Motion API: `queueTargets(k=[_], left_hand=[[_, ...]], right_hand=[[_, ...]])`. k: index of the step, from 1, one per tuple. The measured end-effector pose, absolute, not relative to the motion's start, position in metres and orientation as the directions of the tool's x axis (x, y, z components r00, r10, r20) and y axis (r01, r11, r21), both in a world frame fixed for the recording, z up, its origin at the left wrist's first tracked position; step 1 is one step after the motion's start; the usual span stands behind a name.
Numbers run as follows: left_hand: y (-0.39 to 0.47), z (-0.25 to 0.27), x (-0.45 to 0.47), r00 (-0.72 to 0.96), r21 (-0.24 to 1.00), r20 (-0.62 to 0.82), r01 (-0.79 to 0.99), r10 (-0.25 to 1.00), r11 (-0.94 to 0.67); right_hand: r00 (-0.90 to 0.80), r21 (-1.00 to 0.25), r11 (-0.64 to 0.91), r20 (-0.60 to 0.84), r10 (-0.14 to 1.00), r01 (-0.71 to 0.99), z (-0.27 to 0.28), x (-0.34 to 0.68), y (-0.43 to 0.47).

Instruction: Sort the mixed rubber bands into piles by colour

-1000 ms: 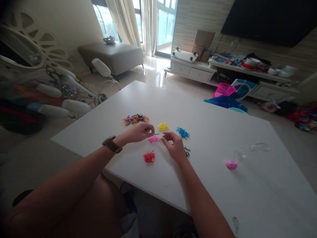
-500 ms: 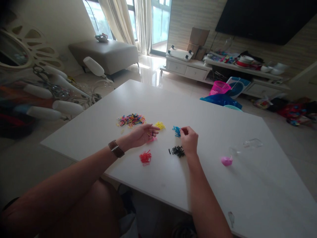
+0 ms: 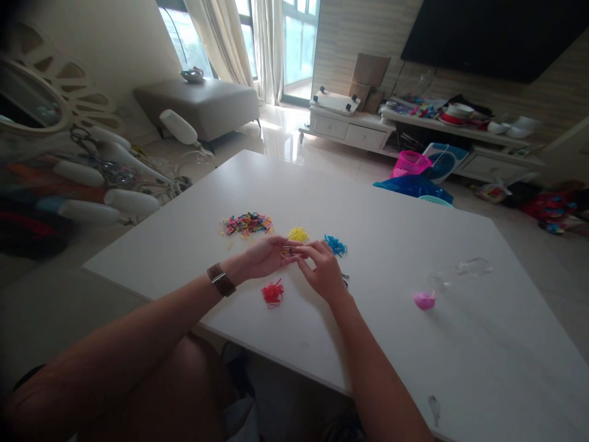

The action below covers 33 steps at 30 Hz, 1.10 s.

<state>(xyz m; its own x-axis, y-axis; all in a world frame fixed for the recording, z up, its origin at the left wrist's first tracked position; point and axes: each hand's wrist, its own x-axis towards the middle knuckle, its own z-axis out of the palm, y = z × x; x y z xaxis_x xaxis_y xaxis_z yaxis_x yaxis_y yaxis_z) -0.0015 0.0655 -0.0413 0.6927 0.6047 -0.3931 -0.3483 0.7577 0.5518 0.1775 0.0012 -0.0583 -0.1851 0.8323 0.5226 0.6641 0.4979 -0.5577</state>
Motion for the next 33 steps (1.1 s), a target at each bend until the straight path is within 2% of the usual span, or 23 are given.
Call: queueTargets(k=[3,6,13,19,24,33], left_hand=[[0.0653,-0.0442,-0.0017,0.745,0.576,-0.347,-0.31,0.57,0.757],[0.065,-0.0467,-0.0026,0.764,0.649,-0.318,-0.256,0.561,0.717],[0.0617,-0.0477,-0.004,0.758,0.712,-0.363,-0.15,0.542,0.686],[0.0607,-0.0456,-0.0027,0.754,0.681,-0.402,-0.132,0.519,0.72],[0.0659,-0.0467,-0.0033,0.687,0.705,-0.462,-0.1,0.561,0.702],[0.0651,-0.0467,-0.0048,0.69,0.849,-0.347,-0.057,0.635,0.526]], right_hand=[[-0.223,-0.575,0.499,0.484,0.846,0.648,-0.0596,0.1724,0.0001],[-0.231,-0.596,0.477,0.443,0.866,0.645,-0.0606,0.1729,0.0009],[-0.24,-0.655,0.451,0.39,0.889,0.606,-0.0592,0.1719,0.0009],[-0.07,-0.779,0.382,0.403,0.912,0.498,-0.0599,0.1731,0.0026],[0.125,-0.879,0.274,0.345,0.93,0.39,-0.064,0.1769,0.0059],[0.129,-0.922,0.208,0.261,0.957,0.326,-0.067,0.1769,0.0071]])
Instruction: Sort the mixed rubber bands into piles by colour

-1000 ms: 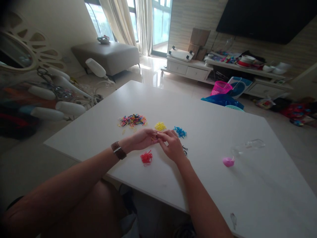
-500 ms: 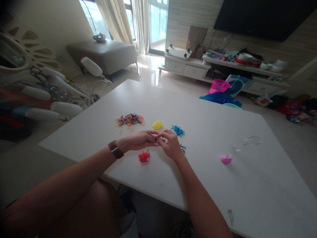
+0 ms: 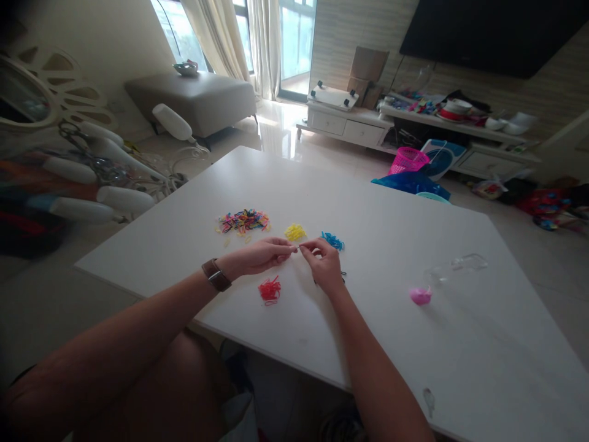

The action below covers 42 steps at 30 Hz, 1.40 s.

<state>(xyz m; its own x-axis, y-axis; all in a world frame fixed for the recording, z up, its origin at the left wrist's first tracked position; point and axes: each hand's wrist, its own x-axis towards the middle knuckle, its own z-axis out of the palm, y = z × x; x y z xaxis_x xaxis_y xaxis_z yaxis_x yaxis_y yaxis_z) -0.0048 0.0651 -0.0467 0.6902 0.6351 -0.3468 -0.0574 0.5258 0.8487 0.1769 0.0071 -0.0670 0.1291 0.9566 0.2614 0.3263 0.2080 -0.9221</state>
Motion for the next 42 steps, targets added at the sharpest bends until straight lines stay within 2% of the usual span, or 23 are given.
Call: queueTargets(k=[5,11,13,15,18,21,23,25,29,33,36,39,42], left_hand=[[0.067,-0.047,-0.004,0.688,0.933,-0.293,0.053,0.664,0.357],[0.067,-0.042,-0.003,0.693,0.952,-0.278,0.109,0.665,0.284],[0.066,-0.041,-0.001,0.691,0.957,-0.265,0.104,0.672,0.269],[0.065,-0.042,-0.001,0.691,0.961,-0.25,0.093,0.678,0.26],[0.066,-0.044,-0.004,0.675,0.952,-0.269,0.077,0.687,0.297],[0.068,-0.047,-0.01,0.613,0.906,-0.35,0.029,0.708,0.423],[0.07,-0.047,-0.013,0.576,0.855,-0.41,-0.027,0.707,0.518],[0.071,-0.046,-0.015,0.567,0.806,-0.449,-0.077,0.69,0.587],[0.072,-0.042,-0.012,0.595,0.736,-0.467,-0.147,0.654,0.66],[0.07,-0.036,-0.005,0.589,0.669,-0.499,-0.203,0.635,0.714],[0.068,-0.033,-0.003,0.59,0.655,-0.493,-0.231,0.639,0.719],[0.066,-0.032,-0.004,0.593,0.657,-0.477,-0.251,0.649,0.711],[0.064,-0.032,-0.006,0.621,0.663,-0.45,-0.249,0.642,0.706]], right_hand=[[0.189,-0.943,0.151,0.213,0.959,0.295,-0.067,0.182,0.009],[0.372,-0.958,0.11,0.207,0.905,0.266,-0.069,0.197,0.012],[0.347,-0.954,0.119,0.215,0.913,0.277,-0.069,0.193,0.011],[0.245,-0.946,0.151,0.225,0.943,0.288,-0.067,0.187,0.01],[0.146,-0.938,0.202,0.25,0.957,0.281,-0.062,0.182,0.008],[0.254,-0.943,0.191,0.262,0.931,0.273,-0.055,0.195,0.008],[0.308,-0.931,0.165,0.27,0.912,0.327,-0.05,0.211,0.009],[0.248,-0.874,0.135,0.276,0.929,0.466,-0.047,0.228,0.01],[0.08,-0.667,0.108,0.245,0.966,0.737,-0.047,0.244,0.008],[-0.032,-0.488,0.121,0.187,0.982,0.864,-0.052,0.241,0.006],[-0.04,-0.36,0.098,0.164,0.986,0.928,-0.056,0.238,0.005],[-0.028,-0.339,0.096,0.201,0.979,0.936,-0.057,0.237,0.005],[0.005,-0.397,0.125,0.311,0.95,0.909,-0.054,0.23,0.004]])
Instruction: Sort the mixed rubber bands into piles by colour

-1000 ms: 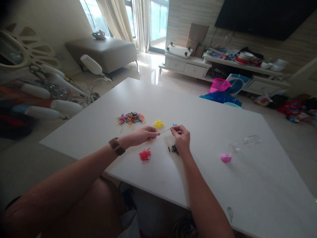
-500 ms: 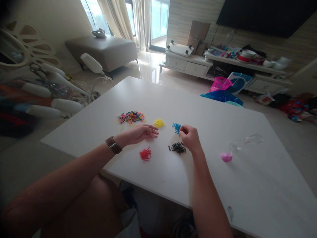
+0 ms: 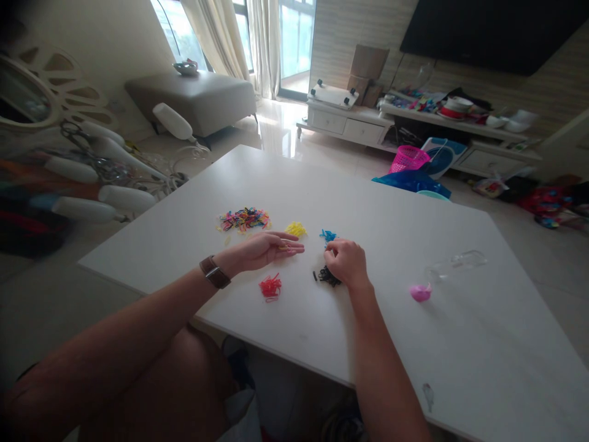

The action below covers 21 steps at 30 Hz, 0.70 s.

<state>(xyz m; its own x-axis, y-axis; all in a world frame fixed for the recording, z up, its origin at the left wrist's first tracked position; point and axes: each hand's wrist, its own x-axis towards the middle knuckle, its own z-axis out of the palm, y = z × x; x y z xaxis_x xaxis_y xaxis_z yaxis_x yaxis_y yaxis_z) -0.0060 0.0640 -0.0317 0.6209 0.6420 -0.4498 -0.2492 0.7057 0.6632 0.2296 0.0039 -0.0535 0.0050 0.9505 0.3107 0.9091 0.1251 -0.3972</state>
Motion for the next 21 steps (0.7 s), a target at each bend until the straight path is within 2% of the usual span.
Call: queueTargets(k=[4,8,14,16,19,21], left_hand=[[0.062,-0.033,-0.005,0.643,0.683,-0.426,-0.234,0.637,0.692],[0.06,-0.035,-0.002,0.646,0.707,-0.416,-0.212,0.64,0.675],[0.061,-0.035,-0.004,0.67,0.73,-0.436,-0.127,0.601,0.672],[0.066,-0.034,-0.008,0.621,0.774,-0.425,-0.128,0.658,0.62],[0.079,-0.033,-0.017,0.44,0.853,-0.371,-0.188,0.818,0.487],[0.088,-0.033,-0.022,0.343,0.866,-0.36,-0.224,0.868,0.448]], right_hand=[[-0.033,-0.539,0.319,0.473,0.88,0.779,-0.048,0.208,-0.001],[-0.202,-0.58,0.506,0.508,0.837,0.639,-0.051,0.187,-0.003],[-0.263,-0.579,0.511,0.461,0.848,0.635,-0.058,0.182,-0.001],[-0.22,-0.57,0.481,0.466,0.857,0.666,-0.059,0.184,-0.001],[-0.169,-0.562,0.441,0.469,0.867,0.7,-0.06,0.185,0.001],[-0.184,-0.551,0.442,0.46,0.868,0.707,-0.064,0.184,0.001]])
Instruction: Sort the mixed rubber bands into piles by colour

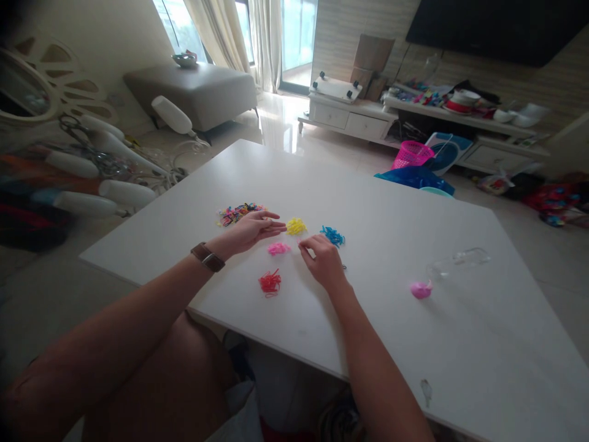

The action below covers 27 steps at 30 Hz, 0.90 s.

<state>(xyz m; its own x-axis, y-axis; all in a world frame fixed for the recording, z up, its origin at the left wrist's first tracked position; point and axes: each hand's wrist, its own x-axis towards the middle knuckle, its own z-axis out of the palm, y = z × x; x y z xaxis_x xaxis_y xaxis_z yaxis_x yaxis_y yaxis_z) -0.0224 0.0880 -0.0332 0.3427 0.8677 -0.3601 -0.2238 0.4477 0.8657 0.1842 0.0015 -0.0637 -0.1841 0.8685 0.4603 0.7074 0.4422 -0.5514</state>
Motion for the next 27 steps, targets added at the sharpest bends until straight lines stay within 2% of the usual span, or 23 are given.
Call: queueTargets(k=[3,7,10,12,14,16,18,22,27], left_hand=[[0.096,-0.035,-0.027,0.297,0.834,-0.397,-0.279,0.869,0.476],[0.096,-0.036,-0.022,0.326,0.736,-0.481,-0.355,0.814,0.577],[0.096,-0.037,-0.021,0.348,0.762,-0.437,-0.346,0.829,0.547],[0.099,-0.038,-0.024,0.33,0.877,-0.345,-0.221,0.878,0.428],[0.105,-0.042,-0.032,0.295,0.978,-0.207,0.057,0.933,0.199],[0.11,-0.047,-0.042,0.284,0.924,-0.093,0.381,0.954,-0.023],[0.115,-0.052,-0.05,0.318,0.814,-0.081,0.568,0.945,-0.122],[0.119,-0.058,-0.055,0.425,0.749,-0.133,0.635,0.896,-0.19],[0.119,-0.058,-0.05,0.434,0.705,-0.143,0.676,0.89,-0.216]], right_hand=[[-0.224,-0.532,0.447,0.431,0.874,0.719,-0.071,0.178,0.002],[-0.251,-0.532,0.421,0.363,0.897,0.734,-0.078,0.166,0.0],[-0.263,-0.529,0.408,0.331,0.906,0.744,-0.079,0.162,-0.001],[-0.249,-0.53,0.404,0.341,0.907,0.746,-0.078,0.163,-0.002],[-0.235,-0.521,0.403,0.359,0.903,0.753,-0.077,0.165,-0.001],[-0.234,-0.509,0.408,0.372,0.898,0.758,-0.076,0.167,-0.001],[-0.242,-0.5,0.418,0.38,0.893,0.758,-0.075,0.167,-0.001],[-0.262,-0.488,0.43,0.376,0.889,0.76,-0.073,0.166,-0.002],[-0.257,-0.481,0.427,0.38,0.888,0.766,-0.072,0.166,-0.003]])
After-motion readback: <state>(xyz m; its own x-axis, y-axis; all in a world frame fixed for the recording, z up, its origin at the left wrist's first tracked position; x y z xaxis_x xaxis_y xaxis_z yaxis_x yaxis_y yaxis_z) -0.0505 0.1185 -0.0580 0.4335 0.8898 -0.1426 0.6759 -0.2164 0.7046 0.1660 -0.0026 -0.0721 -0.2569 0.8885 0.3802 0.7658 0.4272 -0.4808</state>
